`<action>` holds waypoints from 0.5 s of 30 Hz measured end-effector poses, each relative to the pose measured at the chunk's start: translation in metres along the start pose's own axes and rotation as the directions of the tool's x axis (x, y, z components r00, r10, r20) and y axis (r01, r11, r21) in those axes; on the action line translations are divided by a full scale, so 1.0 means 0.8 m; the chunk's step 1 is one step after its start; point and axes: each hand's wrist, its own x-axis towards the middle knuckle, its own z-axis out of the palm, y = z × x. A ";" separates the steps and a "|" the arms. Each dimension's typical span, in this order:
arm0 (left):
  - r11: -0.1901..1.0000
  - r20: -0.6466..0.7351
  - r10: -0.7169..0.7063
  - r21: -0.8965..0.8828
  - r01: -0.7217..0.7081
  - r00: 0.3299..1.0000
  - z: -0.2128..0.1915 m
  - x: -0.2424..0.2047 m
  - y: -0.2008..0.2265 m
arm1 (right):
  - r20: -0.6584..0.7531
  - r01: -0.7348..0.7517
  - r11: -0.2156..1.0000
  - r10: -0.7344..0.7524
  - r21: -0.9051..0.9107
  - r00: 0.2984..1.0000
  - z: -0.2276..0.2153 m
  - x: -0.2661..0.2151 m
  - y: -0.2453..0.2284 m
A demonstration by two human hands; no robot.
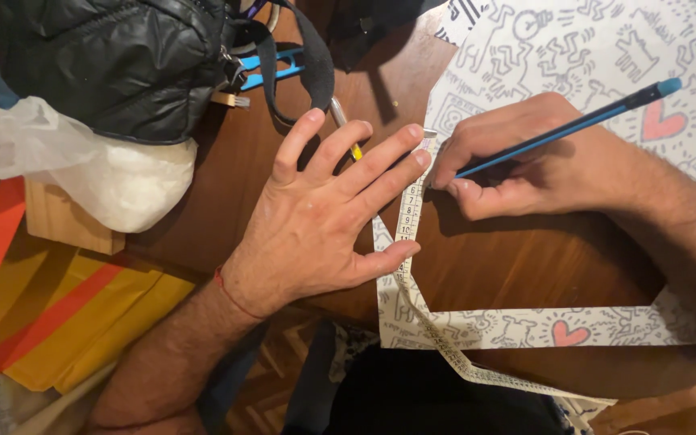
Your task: Measuring, marking, and cutting patterned material for a leather goods project
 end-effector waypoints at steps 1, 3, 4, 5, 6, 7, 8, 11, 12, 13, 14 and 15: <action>1.000 -0.001 -0.003 0.000 0.003 1.000 0.000 -0.001 0.000 | 0.010 -0.022 1.000 0.022 0.018 1.000 0.000 0.000 0.000; 1.000 0.003 -0.002 0.005 0.002 1.000 -0.001 -0.001 0.000 | 0.012 -0.011 1.000 0.011 0.000 1.000 0.001 0.001 0.000; 1.000 0.006 0.000 0.007 0.000 1.000 0.000 -0.001 0.000 | 0.015 -0.003 1.000 0.003 -0.020 1.000 0.001 0.000 0.001; 1.000 0.006 0.001 0.008 -0.001 1.000 0.000 -0.001 0.001 | 0.013 -0.003 1.000 0.003 -0.020 1.000 0.001 0.000 0.001; 1.000 0.009 -0.002 0.017 0.002 1.000 0.001 -0.001 0.001 | 0.012 -0.008 1.000 0.009 -0.007 1.000 0.001 -0.001 0.002; 1.000 0.011 -0.006 0.026 0.006 1.000 0.001 -0.001 0.001 | 0.011 -0.014 1.000 0.014 0.006 1.000 0.000 -0.001 0.002; 1.000 0.011 -0.005 0.027 0.005 1.000 0.000 0.000 0.001 | 0.010 -0.013 1.000 0.013 0.006 1.000 0.000 0.000 0.002; 1.000 0.004 -0.006 0.019 0.006 1.000 0.000 0.000 0.001 | 0.023 0.006 1.000 -0.006 0.008 1.000 -0.003 0.002 -0.003; 1.000 0.008 -0.005 0.028 0.005 1.000 0.001 0.001 0.001 | -0.016 -0.050 0.997 0.051 0.065 0.999 -0.005 0.003 -0.007; 0.999 0.015 -0.004 0.036 0.004 1.000 0.000 0.000 0.003 | -0.053 -0.104 0.987 0.111 0.125 0.992 -0.006 0.002 -0.013; 0.999 0.016 -0.002 0.037 0.001 1.000 0.000 -0.003 0.004 | -0.055 -0.103 0.987 0.111 0.126 0.992 -0.009 -0.007 -0.017; 0.999 -0.007 0.008 0.052 -0.008 1.000 0.000 -0.002 0.004 | -0.200 -0.088 0.984 0.119 0.157 0.973 -0.017 -0.016 -0.022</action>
